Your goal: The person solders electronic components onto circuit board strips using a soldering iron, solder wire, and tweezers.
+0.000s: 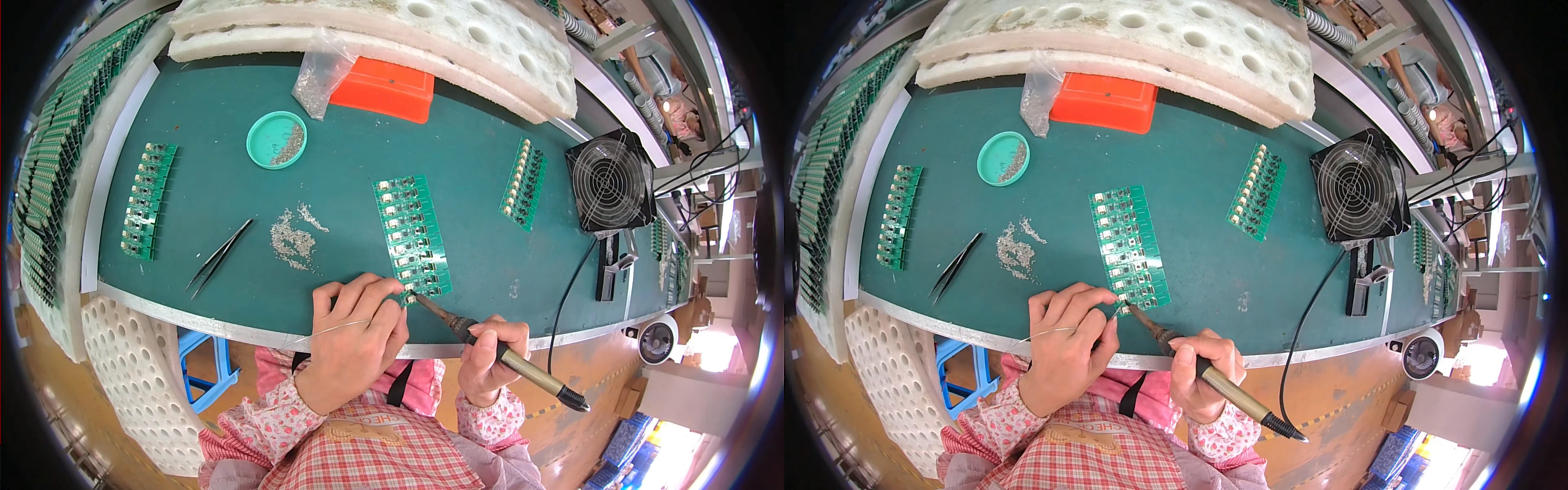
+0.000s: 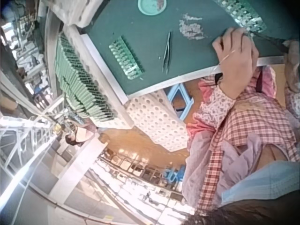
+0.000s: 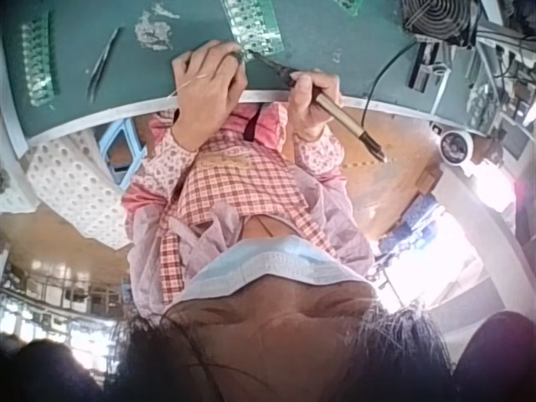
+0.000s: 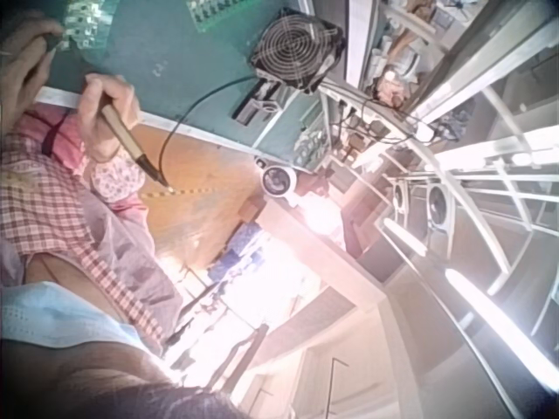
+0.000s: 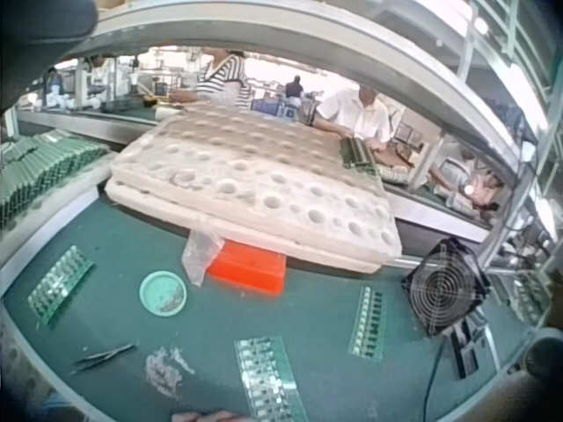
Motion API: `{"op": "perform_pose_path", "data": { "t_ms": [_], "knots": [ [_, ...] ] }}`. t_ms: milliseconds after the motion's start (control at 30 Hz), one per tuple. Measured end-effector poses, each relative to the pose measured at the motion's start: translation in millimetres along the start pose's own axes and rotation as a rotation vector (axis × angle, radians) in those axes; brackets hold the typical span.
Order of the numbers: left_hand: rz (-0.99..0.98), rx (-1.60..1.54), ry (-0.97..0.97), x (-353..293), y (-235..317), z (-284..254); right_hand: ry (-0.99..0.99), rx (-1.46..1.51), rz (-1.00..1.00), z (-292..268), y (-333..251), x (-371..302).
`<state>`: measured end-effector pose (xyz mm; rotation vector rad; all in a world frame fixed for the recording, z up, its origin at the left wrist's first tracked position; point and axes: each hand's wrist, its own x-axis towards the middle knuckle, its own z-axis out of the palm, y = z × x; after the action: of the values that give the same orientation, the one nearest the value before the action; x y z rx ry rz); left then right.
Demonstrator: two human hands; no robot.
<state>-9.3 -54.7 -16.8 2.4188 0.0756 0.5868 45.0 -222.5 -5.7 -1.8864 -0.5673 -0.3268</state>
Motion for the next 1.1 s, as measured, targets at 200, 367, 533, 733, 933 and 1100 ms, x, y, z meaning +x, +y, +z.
{"op": "perform_pose_path", "data": {
  "t_ms": [200,367,533,733,933,1100],
  "knots": [
    [-0.001,0.015,-0.004,0,0,-1,-0.074,-0.018,-0.023,-7,4,-4],
    [0.007,0.007,0.003,1,-1,0,0.024,-0.028,-0.055,-6,9,-7],
    [0.026,-0.05,-0.002,6,3,1,0.373,-0.079,-0.017,-25,1,2],
    [0.031,0.005,-0.014,7,8,-3,0.723,-0.265,0.008,-109,56,27],
    [0.05,0.017,-0.05,3,4,4,0.8,-0.372,0.055,-200,106,80],
    [0.058,0.02,-0.079,-3,10,0,0.436,-0.674,0.06,-222,136,101]
  ]
}}
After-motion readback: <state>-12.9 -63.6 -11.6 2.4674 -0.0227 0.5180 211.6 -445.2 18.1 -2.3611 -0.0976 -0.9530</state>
